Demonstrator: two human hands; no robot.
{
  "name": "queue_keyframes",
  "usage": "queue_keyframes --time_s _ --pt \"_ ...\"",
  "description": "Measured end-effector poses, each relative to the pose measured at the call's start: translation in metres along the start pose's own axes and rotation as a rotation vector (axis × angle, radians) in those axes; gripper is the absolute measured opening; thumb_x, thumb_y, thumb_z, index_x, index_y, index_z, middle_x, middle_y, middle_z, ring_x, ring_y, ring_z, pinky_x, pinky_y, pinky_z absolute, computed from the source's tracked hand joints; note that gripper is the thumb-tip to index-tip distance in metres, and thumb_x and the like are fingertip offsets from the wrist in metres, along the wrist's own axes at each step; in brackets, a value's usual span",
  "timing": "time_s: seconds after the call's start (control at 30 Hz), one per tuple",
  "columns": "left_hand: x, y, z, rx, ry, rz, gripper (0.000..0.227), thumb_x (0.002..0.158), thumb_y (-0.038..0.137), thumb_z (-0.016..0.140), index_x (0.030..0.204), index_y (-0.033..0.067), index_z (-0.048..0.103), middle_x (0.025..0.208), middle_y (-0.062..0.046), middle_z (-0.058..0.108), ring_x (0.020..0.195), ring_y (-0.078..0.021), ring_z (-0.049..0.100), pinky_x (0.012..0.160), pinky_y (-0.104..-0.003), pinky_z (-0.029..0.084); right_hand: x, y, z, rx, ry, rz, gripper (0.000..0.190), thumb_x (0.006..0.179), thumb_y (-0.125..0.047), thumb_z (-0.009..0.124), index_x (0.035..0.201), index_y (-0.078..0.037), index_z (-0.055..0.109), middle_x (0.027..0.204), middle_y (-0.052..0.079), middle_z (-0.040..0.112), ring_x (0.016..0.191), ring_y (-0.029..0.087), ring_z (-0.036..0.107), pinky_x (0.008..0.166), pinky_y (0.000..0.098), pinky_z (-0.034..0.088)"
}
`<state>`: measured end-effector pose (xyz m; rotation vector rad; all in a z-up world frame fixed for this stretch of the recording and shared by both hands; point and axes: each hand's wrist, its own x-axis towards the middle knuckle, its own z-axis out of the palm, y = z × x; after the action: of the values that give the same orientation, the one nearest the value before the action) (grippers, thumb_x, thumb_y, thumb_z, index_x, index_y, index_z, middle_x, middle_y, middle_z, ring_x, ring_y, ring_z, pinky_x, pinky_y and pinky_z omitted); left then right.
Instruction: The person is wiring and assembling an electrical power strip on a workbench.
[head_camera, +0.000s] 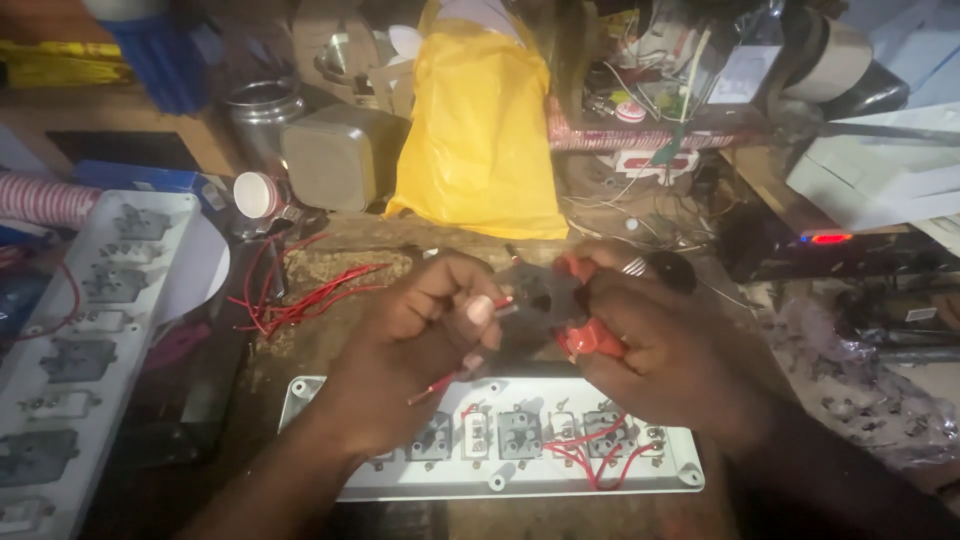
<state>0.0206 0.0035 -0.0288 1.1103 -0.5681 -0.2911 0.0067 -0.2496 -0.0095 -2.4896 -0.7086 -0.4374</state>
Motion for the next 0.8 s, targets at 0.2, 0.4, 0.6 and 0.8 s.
queue_keyframes --time_s 0.2,0.4,0.6,0.8 --pt "0.002 0.003 0.008 -0.010 -0.051 -0.051 0.011 0.099 0.004 0.059 0.110 0.0060 0.057 0.085 0.002 0.058 0.073 -0.0064 0.049 0.065 -0.023 0.041 -0.001 0.013 0.012 0.096 0.143 -0.271 0.022 0.081 -0.007 0.075 0.102 -0.002 0.069 0.116 0.012 0.072 0.115 0.025 0.074 0.079 0.0302 0.059" --pt "0.003 0.009 0.013 0.267 -0.023 -0.079 0.011 0.105 0.014 0.055 0.104 0.0049 0.060 0.080 0.001 0.062 0.068 -0.0055 0.052 0.061 -0.024 0.045 0.008 0.007 0.009 0.070 0.212 -0.471 0.017 0.080 -0.001 0.073 0.092 0.002 0.062 0.112 0.018 0.067 0.117 0.032 0.066 0.091 0.0363 0.057" --pt "0.003 0.008 0.010 0.277 -0.038 -0.080 0.007 0.102 0.003 0.054 0.104 0.0038 0.061 0.083 0.000 0.064 0.071 -0.0050 0.053 0.063 -0.024 0.046 0.008 0.013 0.010 0.043 0.189 -0.468 0.017 0.084 -0.005 0.076 0.095 0.004 0.067 0.107 0.018 0.066 0.110 0.030 0.067 0.086 0.0368 0.058" --pt "0.004 0.011 0.010 0.295 -0.062 -0.113 0.018 0.097 -0.008 0.052 0.108 0.0021 0.063 0.086 0.000 0.065 0.073 -0.0052 0.054 0.063 -0.023 0.045 0.007 0.015 0.011 0.002 0.211 -0.478 0.018 0.085 -0.009 0.078 0.095 0.002 0.069 0.108 0.018 0.069 0.108 0.030 0.069 0.085 0.0370 0.058"
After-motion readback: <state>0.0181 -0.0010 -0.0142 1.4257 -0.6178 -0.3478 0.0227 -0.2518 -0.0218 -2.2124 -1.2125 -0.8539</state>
